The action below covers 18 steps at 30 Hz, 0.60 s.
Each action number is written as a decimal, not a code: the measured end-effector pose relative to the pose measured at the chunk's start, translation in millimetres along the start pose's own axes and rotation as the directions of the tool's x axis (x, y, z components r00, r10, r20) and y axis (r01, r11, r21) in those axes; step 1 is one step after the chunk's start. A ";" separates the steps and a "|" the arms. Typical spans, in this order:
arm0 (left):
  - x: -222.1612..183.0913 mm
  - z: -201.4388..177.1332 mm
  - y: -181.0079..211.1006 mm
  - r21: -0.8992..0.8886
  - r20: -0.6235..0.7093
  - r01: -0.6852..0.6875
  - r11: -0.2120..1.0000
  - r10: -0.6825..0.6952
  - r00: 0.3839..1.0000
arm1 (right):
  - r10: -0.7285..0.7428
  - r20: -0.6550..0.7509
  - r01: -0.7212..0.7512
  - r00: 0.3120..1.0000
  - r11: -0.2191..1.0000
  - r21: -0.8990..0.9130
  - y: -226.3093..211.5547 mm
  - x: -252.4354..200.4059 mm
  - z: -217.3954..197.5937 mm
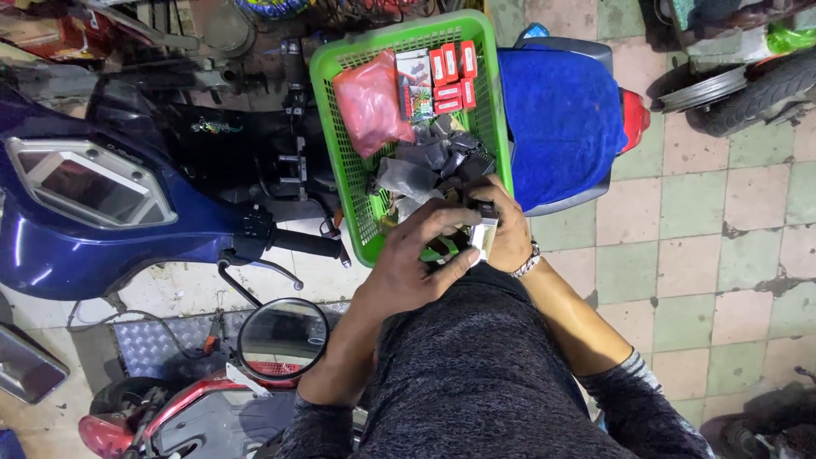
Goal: Sorting through a basket of various motorcycle replacement parts, including boxed items and loose components, to identify or organize them.
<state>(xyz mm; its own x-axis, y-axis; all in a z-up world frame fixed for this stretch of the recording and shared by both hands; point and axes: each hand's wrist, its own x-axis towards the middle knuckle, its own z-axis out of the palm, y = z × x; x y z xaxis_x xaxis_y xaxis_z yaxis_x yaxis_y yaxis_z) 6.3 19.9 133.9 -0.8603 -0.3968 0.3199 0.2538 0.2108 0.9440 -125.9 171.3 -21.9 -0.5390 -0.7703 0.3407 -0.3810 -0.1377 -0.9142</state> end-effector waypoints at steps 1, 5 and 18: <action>-1.7 -0.9 -4.8 0.002 0.001 -0.002 1.000 0.002 1.000 | -0.002 -0.001 0.002 1.000 1.000 0.001 -1.0 1.9 0.7; -3.4 -2.9 -16.5 0.002 -0.050 -0.025 1.000 0.025 0.998 | -0.035 0.003 0.035 0.999 0.992 -0.122 5.4 4.4 -0.7; -6.2 -5.9 -68.6 -0.408 0.131 0.046 0.912 0.009 0.991 | 0.203 0.211 -0.251 0.956 0.940 0.232 -6.1 -14.3 18.7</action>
<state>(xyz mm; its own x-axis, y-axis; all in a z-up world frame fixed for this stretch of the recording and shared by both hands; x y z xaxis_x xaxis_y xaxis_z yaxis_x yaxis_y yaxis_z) -3.1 2.6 67.6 -0.9086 -0.2742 0.3152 0.3726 -0.1906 0.9082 -101.8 171.4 -25.3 -0.4345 -0.8958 0.0937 -0.0483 -0.0807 -0.9956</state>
